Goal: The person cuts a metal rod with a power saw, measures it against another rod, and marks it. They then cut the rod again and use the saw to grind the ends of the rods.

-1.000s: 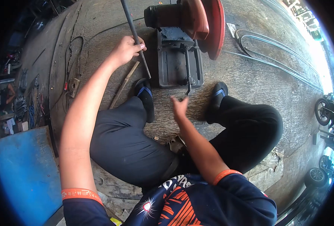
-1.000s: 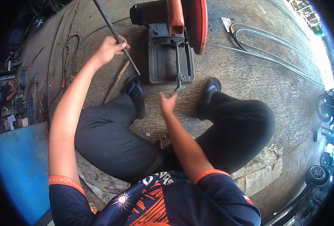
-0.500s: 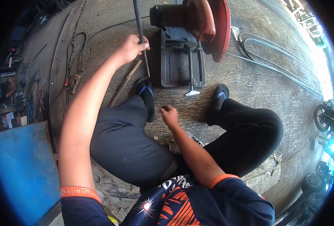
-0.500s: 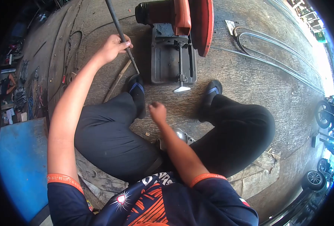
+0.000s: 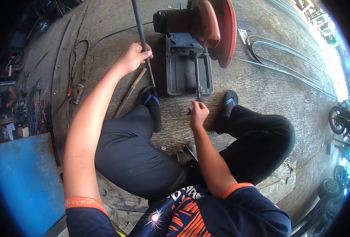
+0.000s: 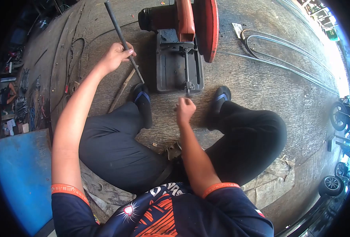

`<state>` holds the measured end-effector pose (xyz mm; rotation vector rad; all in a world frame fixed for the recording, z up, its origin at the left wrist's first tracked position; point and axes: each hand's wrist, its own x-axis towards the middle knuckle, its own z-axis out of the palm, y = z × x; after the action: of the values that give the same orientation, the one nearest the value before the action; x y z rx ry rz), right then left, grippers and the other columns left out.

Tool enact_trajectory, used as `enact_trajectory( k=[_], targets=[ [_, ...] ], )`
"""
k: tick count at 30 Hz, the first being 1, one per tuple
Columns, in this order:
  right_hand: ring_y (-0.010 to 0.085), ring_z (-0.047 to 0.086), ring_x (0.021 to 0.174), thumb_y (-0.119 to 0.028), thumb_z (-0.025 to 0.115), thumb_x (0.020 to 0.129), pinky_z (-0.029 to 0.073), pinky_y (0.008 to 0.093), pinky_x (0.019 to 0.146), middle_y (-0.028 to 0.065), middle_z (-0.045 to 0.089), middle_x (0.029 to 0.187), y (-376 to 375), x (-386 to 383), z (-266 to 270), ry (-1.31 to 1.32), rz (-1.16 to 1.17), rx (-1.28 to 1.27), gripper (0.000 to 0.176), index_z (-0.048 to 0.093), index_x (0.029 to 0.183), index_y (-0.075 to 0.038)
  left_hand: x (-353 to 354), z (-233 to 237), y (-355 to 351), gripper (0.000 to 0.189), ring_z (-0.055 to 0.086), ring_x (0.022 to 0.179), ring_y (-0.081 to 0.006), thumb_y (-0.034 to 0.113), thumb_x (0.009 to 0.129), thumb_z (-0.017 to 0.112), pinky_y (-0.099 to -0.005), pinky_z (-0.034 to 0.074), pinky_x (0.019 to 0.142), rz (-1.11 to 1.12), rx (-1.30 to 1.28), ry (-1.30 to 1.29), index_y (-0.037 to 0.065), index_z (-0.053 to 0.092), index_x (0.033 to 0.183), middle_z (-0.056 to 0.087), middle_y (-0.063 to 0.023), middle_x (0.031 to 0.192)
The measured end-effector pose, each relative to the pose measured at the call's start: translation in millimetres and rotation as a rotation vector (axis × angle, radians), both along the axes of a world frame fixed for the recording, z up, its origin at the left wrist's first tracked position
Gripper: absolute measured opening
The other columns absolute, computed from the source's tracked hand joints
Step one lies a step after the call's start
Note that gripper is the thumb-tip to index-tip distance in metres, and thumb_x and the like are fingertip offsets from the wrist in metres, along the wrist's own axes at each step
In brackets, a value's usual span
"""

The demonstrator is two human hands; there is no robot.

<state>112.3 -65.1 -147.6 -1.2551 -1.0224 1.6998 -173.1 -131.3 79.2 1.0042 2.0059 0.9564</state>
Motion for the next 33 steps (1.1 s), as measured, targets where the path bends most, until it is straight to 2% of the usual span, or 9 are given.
enact_trajectory(
  k=[2,3,6,11,20,27,29,31,33],
  targets=[
    [0.0118,0.055,0.056,-0.004,0.057,0.084,0.047,0.0277,0.055,0.0034,0.057,0.066,7,-12,50,-0.019,-0.165,-0.024,0.008,0.062,0.085,0.002,-1,-4,-1,0.018,0.062,0.1,-0.0178,0.023,0.097,0.053,-0.0366,0.051,0.087,0.008,-0.002,-0.019,0.006,0.058,0.099,0.065,-0.0066,0.099],
    [0.0138,0.058,0.069,-0.003,0.058,0.086,0.049,0.0271,0.065,0.0055,0.06,0.077,31,-14,39,-0.034,-0.281,0.415,0.009,0.061,0.091,0.004,-3,-5,1,0.018,0.062,0.099,-0.0171,0.023,0.097,0.053,-0.0355,0.051,0.086,0.014,-0.012,-0.032,0.006,0.058,0.099,0.065,-0.0062,0.098],
    [0.015,0.059,0.078,-0.009,0.064,0.088,0.047,0.0289,0.08,0.01,0.062,0.094,94,-25,133,0.06,-0.381,0.657,0.027,0.058,0.109,0.007,-4,-3,1,0.017,0.062,0.097,-0.0159,0.022,0.096,0.054,-0.0345,0.051,0.085,0.01,0.015,-0.003,0.006,0.059,0.098,0.065,-0.0055,0.097],
    [0.0366,0.067,0.079,-0.025,0.065,0.086,0.05,0.0419,0.076,0.0217,0.068,0.083,172,-54,222,-0.616,0.277,0.838,0.029,0.067,0.103,-0.002,-5,-4,3,0.016,0.062,0.094,-0.0145,0.02,0.096,0.054,-0.0326,0.051,0.082,0.019,0.001,0.054,0.005,0.06,0.096,0.065,-0.0047,0.095],
    [0.04,0.065,0.073,-0.035,0.064,0.084,0.051,0.0457,0.069,0.0185,0.067,0.072,221,-89,252,-0.658,0.265,1.139,0.029,0.069,0.088,-0.006,2,-4,8,0.015,0.063,0.089,-0.013,0.016,0.093,0.058,-0.028,0.049,0.076,-0.023,-0.02,0.118,0.002,0.062,0.096,0.066,-0.004,0.089],
    [0.0329,0.069,0.076,-0.037,0.064,0.085,0.051,0.0436,0.071,0.0161,0.067,0.07,239,-108,273,-0.666,0.164,1.182,0.032,0.07,0.091,-0.006,1,-8,8,0.015,0.064,0.091,-0.0137,0.016,0.094,0.056,-0.0293,0.049,0.079,-0.029,-0.032,0.058,0.002,0.062,0.096,0.067,-0.0054,0.093],
    [0.0257,0.07,0.079,-0.038,0.059,0.089,0.053,0.0342,0.076,0.0113,0.072,0.083,240,-109,274,-0.565,0.141,1.124,0.033,0.072,0.105,-0.011,2,-7,8,0.014,0.063,0.092,-0.0135,0.016,0.094,0.056,-0.0294,0.049,0.079,-0.02,-0.064,0.065,0.003,0.062,0.096,0.067,-0.0049,0.093],
    [0.0217,0.067,0.08,-0.029,0.054,0.095,0.053,0.0328,0.072,0.0176,0.068,0.096,243,-102,241,0.25,-0.077,0.639,0.035,0.063,0.105,0.004,-1,-4,5,0.014,0.063,0.093,-0.0133,0.016,0.094,0.056,-0.0294,0.049,0.08,-0.011,-0.093,0.084,0.004,0.062,0.096,0.067,-0.0045,0.094],
    [0.0227,0.063,0.094,-0.018,0.052,0.094,0.053,0.0297,0.072,0.02,0.061,0.105,231,-75,161,0.218,-0.343,0.409,0.029,0.05,0.106,0.007,-5,-10,4,0.013,0.062,0.094,-0.0134,0.016,0.094,0.055,-0.0292,0.049,0.08,0.005,-0.064,0.022,0.004,0.061,0.097,0.066,-0.0045,0.095]
  ],
)
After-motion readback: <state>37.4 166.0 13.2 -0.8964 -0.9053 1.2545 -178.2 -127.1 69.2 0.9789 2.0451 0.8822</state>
